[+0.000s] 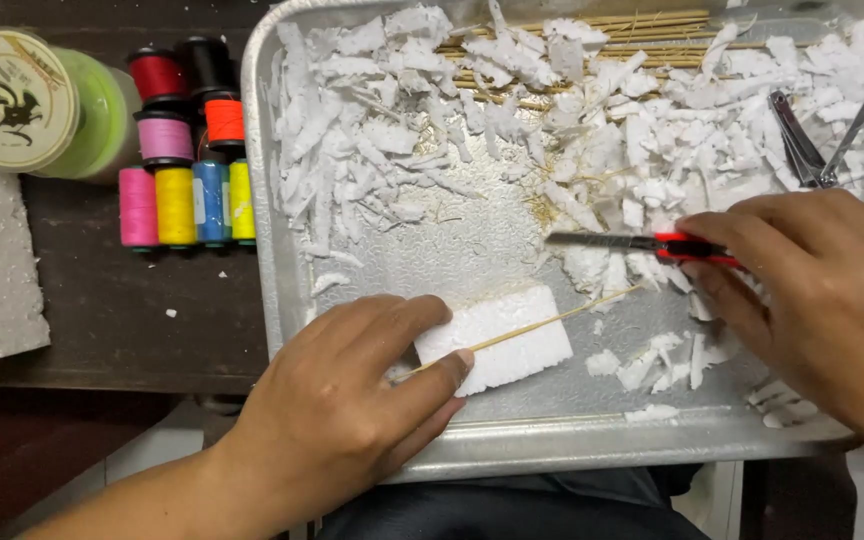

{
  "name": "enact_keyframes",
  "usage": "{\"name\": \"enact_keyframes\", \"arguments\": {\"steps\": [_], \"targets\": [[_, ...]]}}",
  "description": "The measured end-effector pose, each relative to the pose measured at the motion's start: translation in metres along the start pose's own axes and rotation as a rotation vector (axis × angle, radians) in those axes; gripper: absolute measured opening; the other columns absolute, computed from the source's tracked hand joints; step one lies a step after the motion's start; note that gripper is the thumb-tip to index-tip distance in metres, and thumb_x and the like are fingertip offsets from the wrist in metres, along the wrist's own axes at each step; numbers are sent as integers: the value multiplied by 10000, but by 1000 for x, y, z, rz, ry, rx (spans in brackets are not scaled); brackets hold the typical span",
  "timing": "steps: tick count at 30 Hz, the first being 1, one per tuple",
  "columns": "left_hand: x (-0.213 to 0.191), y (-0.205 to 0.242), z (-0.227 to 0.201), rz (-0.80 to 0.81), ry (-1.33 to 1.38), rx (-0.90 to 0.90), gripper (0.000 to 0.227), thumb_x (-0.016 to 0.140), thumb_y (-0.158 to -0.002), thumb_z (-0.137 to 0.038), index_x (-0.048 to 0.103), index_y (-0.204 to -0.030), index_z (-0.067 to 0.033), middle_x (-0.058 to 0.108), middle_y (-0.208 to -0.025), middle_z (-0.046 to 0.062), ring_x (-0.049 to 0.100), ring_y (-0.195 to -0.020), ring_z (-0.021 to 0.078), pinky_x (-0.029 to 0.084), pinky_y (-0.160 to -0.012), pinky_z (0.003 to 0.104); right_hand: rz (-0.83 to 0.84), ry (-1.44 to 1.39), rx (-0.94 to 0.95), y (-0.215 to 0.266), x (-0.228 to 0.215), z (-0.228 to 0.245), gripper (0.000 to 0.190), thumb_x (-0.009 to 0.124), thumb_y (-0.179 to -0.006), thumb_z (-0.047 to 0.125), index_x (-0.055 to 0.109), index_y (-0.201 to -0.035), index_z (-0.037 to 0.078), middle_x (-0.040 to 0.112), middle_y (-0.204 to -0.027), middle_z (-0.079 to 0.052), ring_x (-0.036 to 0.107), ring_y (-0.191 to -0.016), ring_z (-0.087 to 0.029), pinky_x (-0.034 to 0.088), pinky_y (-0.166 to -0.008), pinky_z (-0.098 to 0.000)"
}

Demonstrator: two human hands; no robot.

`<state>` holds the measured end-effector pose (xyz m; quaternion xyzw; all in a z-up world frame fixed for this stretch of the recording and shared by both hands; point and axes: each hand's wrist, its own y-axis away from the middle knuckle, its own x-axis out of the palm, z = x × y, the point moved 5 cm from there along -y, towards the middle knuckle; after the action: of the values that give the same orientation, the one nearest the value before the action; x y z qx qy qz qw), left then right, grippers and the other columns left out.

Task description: The person is carving a piece of styrofoam into a cylindrical shape and inserting a wooden skewer through it to create a fishing float body.

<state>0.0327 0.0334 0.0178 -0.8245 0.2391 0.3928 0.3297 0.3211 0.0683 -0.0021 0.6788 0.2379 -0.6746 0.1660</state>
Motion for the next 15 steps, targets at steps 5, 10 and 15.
{"name": "enact_keyframes", "arguments": {"steps": [5, 10, 15], "targets": [[-2, 0, 0, 48, 14, 0, 173, 679, -989, -210, 653, -1023, -42, 601, -1153, 203, 624, -892, 374, 518, -762, 471, -23, -174, 82, 7, -5, -7, 271, 743, -998, 189, 724, -1156, -30, 720, -1020, -184, 660, -937, -349, 513, -819, -452], [-2, -5, 0, 62, 44, -8, 176, 656, -1009, -221, 664, -970, -49, 601, -1109, 186, 609, -860, 364, 494, -739, 462, -44, -459, 397, 30, -11, -2, 450, 668, -1016, 209, 596, -1239, -175, 588, -1105, -255, 589, -964, -333, 489, -890, -404], [-2, -10, -2, -6, 17, -47, 242, 674, -997, -85, 557, -799, -11, 590, -983, 179, 532, -775, 341, 439, -659, 448, -61, -783, 786, 51, -12, 18, 482, 710, -853, 148, 556, -1237, -102, 641, -1027, -188, 657, -878, -285, 535, -836, -350]]}}
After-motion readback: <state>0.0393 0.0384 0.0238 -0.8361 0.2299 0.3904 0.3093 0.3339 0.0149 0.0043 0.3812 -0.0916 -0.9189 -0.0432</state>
